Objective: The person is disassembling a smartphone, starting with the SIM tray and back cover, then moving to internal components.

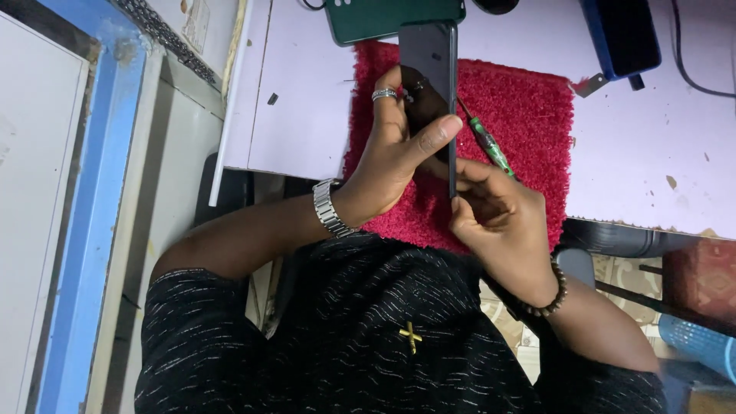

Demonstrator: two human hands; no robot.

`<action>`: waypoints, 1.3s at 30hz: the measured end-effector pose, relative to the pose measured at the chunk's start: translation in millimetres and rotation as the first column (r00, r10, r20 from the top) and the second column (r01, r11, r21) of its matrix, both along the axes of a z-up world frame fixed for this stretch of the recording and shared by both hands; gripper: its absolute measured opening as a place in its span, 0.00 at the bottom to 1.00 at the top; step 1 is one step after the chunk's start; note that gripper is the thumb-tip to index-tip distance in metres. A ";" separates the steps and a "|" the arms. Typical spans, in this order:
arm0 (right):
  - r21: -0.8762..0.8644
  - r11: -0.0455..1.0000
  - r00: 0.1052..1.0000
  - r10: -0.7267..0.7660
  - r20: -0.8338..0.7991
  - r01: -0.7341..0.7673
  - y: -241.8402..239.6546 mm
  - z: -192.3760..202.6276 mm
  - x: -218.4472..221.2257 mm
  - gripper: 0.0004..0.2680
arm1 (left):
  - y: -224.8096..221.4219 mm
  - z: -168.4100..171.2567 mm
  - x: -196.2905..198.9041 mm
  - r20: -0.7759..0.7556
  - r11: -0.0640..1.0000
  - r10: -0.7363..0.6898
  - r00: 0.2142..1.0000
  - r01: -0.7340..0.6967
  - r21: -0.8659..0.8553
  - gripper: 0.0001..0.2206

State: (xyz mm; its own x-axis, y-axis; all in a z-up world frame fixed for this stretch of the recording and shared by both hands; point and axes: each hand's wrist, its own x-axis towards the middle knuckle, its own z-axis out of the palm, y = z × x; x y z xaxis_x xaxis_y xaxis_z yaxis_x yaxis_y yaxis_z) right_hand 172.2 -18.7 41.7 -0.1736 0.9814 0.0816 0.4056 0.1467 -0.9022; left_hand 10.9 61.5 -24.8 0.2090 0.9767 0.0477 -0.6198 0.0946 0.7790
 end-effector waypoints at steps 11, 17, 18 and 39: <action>0.068 0.997 0.999 -0.041 0.001 0.041 -1.6 -7.3 -2.3 0.15 | -4.1 4.0 -1.6 -0.060 0.999 0.003 0.998 0.000 0.052 0.39; 0.121 0.992 0.999 -0.032 0.013 0.030 1.8 -2.7 -5.1 0.12 | -6.5 3.5 -0.6 -0.195 0.991 0.045 0.980 -0.020 0.129 0.38; 0.085 0.993 0.995 -0.074 -0.066 0.080 3.8 -1.7 -6.5 0.12 | -4.4 -1.4 1.1 -0.151 0.977 0.069 0.986 -0.036 0.208 0.39; 0.234 0.971 0.999 -0.033 -0.025 0.038 9.7 -18.6 9.0 0.17 | -19.9 -10.7 6.6 -0.168 0.921 0.014 0.986 0.052 0.385 0.40</action>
